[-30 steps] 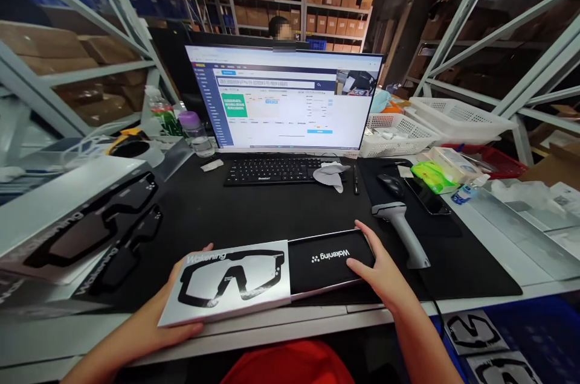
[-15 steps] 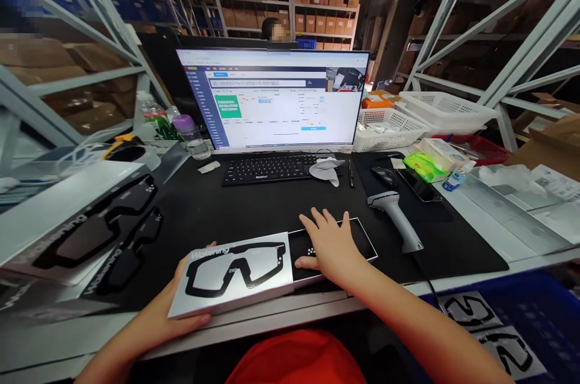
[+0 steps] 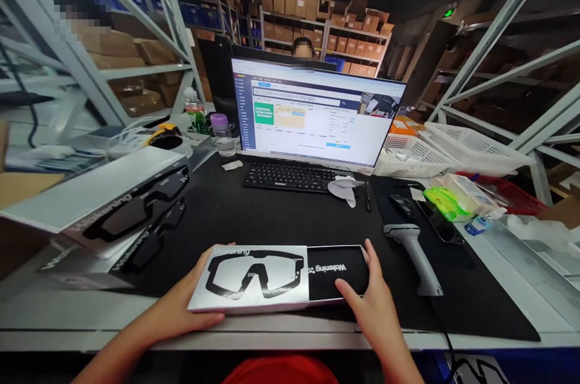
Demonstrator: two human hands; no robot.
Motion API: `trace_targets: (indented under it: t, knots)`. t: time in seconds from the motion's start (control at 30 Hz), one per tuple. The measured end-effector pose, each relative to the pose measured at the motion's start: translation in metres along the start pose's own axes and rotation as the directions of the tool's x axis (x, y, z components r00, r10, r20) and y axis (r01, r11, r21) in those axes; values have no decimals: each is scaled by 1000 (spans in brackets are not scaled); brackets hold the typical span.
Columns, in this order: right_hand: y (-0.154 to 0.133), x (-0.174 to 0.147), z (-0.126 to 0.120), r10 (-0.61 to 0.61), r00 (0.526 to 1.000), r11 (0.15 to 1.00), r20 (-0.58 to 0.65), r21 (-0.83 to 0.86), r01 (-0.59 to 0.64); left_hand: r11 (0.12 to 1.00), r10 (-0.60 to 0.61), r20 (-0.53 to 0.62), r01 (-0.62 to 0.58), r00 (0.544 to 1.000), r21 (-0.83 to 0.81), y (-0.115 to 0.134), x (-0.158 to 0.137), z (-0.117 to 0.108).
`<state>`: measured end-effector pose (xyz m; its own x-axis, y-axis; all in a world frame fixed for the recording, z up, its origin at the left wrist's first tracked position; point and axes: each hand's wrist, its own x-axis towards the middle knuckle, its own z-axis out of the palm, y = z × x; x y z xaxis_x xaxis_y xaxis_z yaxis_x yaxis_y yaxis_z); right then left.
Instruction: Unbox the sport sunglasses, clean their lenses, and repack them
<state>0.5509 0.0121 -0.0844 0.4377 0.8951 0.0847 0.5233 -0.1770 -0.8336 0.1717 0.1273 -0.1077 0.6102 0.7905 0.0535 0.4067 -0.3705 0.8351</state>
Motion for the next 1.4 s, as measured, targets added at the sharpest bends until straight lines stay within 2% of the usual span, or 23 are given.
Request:
trace_targets:
  t: [0.17, 0.3, 0.37, 0.47, 0.53, 0.63, 0.7, 0.77, 0.8, 0.83, 0.87, 0.93, 0.97, 1.0, 1.03, 1.13, 1.27, 1.3, 1.33, 1.4]
  knots:
    - [-16, 0, 43, -112, 980, 974, 167, 215, 75, 996, 39, -80, -45, 996, -76, -5, -2, 4]
    - [-18, -9, 78, -294, 915, 937, 275, 273, 219, 985, 59, -91, -73, 994, -155, -8, -5, 7]
    - [-17, -13, 91, -343, 888, 924, 307, 282, 260, 982, 47, -104, -65, 994, -176, -9, -7, 6]
    - [-19, 0, 89, -397, 815, 915, 422, 254, 314, 985, 27, -168, -55, 985, -164, -8, -13, -1]
    - [-26, 17, 76, -454, 766, 890, 455, 186, 417, 987, 45, -202, -74, 978, -140, -2, -15, -7]
    - [-48, 38, 59, -550, 674, 815, 493, 140, 562, 985, 129, -212, -149, 969, -84, 15, -16, -19]
    - [-65, 46, 55, -573, 620, 787, 536, 147, 600, 982, 185, -220, -188, 958, 6, 29, -15, -27]
    - [-81, 58, 56, -566, 623, 780, 540, 104, 617, 967, 237, -314, -191, 919, 169, 39, -14, -36]
    - [-88, 67, 59, -563, 641, 779, 522, 74, 623, 947, 276, -419, -171, 865, 271, 42, -13, -42]
    - [-96, 79, 62, -557, 662, 781, 501, 46, 623, 921, 324, -558, -120, 764, 370, 43, -13, -49]
    - [-103, 94, 67, -548, 684, 789, 482, 25, 614, 894, 372, -699, -33, 611, 447, 42, -13, -57]
    - [-117, 128, 79, -508, 709, 818, 488, 18, 575, 864, 410, -876, 199, 253, 462, 37, -15, -74]
    - [-124, 145, 87, -489, 712, 831, 503, 23, 555, 865, 385, -914, 295, 129, 407, 33, -16, -83]
    - [-130, 160, 97, -482, 706, 833, 519, 21, 553, 868, 340, -938, 362, 64, 339, 29, -18, -90]
    - [-136, 173, 107, -480, 698, 829, 531, 15, 559, 872, 286, -957, 402, 45, 279, 26, -19, -97]
    - [-147, 194, 143, -496, 667, 807, 556, 12, 590, 870, 159, -982, 456, 102, 188, 19, -23, -110]
    - [-153, 198, 187, -527, 652, 791, 546, 34, 611, 838, 82, -970, 511, 230, 192, 18, -23, -120]
    - [-154, 198, 195, -534, 655, 790, 534, 41, 611, 841, 73, -966, 505, 247, 193, 17, -22, -122]
    - [-155, 199, 201, -541, 660, 791, 522, 49, 610, 852, 75, -966, 488, 248, 191, 17, -21, -123]
    - [-157, 200, 211, -552, 669, 795, 498, 72, 603, 883, 112, -973, 429, 200, 189, 16, -19, -121]
